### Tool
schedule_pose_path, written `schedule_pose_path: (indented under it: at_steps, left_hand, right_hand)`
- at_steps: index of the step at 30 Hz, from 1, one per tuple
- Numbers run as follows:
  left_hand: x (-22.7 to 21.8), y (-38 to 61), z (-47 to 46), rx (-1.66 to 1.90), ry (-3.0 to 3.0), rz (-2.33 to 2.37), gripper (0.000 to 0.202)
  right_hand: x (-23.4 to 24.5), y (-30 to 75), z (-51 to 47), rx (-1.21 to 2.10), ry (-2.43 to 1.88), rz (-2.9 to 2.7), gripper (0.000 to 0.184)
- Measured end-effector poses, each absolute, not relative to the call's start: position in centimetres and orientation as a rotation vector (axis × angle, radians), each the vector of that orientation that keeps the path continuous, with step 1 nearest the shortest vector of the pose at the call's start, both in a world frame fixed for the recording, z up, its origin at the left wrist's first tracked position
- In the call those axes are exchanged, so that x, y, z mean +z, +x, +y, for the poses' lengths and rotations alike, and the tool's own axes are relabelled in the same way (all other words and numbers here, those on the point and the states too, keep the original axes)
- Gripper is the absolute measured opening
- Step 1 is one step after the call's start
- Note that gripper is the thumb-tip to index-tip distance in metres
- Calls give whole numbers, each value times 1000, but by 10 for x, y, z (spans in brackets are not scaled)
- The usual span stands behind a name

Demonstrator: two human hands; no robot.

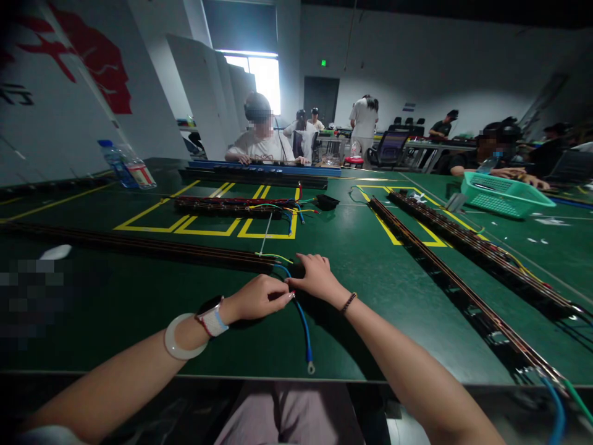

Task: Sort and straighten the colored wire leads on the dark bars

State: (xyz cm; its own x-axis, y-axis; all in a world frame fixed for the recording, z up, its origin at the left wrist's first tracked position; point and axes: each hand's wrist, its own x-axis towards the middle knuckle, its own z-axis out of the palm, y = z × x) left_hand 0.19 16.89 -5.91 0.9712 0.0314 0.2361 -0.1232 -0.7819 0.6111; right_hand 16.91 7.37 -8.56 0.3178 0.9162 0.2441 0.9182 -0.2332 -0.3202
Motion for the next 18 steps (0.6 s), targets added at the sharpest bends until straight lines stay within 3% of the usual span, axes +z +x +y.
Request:
schedule_pose_path:
  at_steps: [4,8,12,18]
  left_hand:
    - [-63,8,168,51,1946,162,46]
    - [-70,14,170,-82,1450,254,46]
    - [-74,16,174,-22,1113,317,35]
    - [-82,20,179,24,803,276,21]
  right_hand:
    - [-74,179,73,51,-2145,-1623,24]
    - [-72,178,71,-82,-2071,-1594,7]
    - [-78,173,70,-276,-1951,-1735,4]
    - [-74,171,66,-596,-1760,-2186,20]
